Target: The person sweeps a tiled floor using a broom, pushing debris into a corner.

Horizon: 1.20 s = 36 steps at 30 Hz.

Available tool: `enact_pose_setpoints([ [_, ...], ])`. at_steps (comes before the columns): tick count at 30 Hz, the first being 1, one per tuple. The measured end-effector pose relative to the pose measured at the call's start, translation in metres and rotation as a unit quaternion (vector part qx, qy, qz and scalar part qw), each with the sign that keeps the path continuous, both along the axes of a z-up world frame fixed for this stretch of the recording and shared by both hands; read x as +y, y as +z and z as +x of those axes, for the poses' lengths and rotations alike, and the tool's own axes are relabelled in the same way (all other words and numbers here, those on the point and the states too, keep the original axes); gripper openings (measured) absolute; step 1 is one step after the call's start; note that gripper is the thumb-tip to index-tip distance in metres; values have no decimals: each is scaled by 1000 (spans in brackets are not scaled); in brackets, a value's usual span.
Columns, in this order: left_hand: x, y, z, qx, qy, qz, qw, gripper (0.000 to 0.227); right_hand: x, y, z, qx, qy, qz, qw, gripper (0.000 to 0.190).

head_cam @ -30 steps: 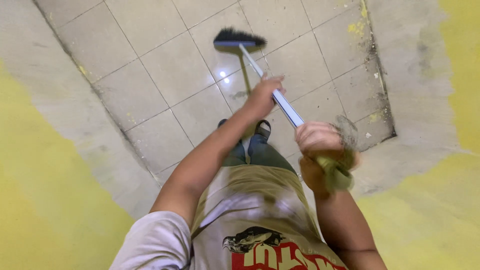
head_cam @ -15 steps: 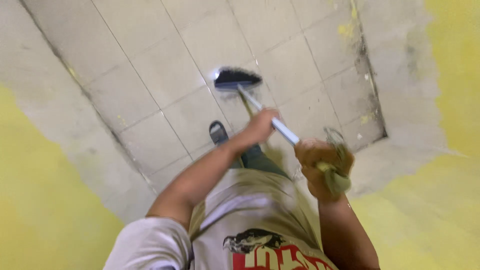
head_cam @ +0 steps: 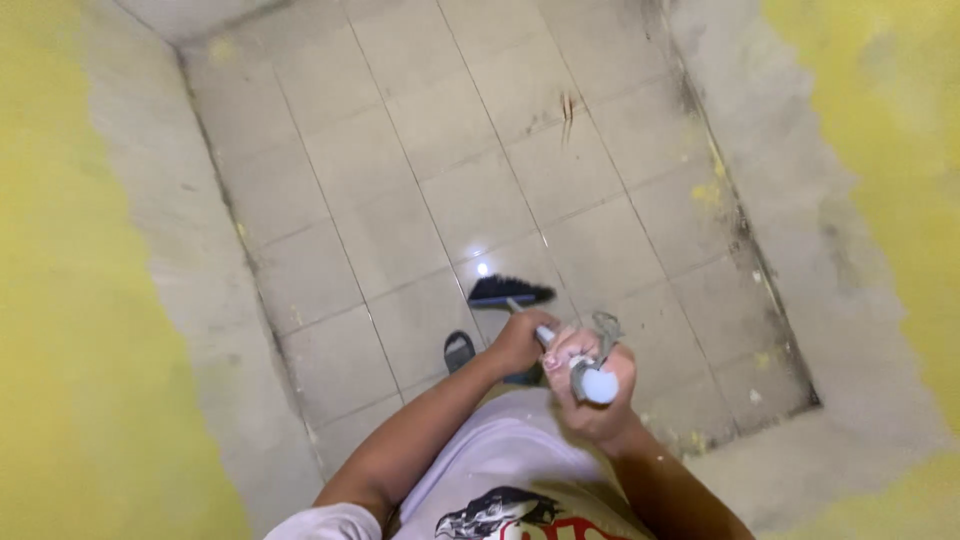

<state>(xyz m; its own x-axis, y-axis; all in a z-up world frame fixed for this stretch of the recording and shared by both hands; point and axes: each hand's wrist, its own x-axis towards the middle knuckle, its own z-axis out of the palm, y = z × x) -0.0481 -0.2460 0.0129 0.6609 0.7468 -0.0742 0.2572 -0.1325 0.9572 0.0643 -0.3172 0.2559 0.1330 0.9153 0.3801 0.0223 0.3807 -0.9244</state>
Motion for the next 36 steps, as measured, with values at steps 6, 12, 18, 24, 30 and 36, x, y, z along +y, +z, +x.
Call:
enact_pose_setpoints([
  [6,13,46,-2,-41,0,83,996,30,15,28,5,-96,-33,68,993,10],
  [12,33,79,-5,1,33,30,999,23,31,41,2,-193,-55,92,975,6],
  [18,96,89,-24,-24,33,88,995,25,91,37,-19,-137,-58,134,980,7],
  [24,156,97,-52,-72,31,112,991,26,144,47,-57,-229,-120,149,954,6],
  [30,202,92,-85,-65,19,72,995,20,182,55,-102,-212,-95,142,962,9],
  [36,230,75,-85,-153,25,-39,987,9,204,51,-115,-156,-91,157,971,9],
])
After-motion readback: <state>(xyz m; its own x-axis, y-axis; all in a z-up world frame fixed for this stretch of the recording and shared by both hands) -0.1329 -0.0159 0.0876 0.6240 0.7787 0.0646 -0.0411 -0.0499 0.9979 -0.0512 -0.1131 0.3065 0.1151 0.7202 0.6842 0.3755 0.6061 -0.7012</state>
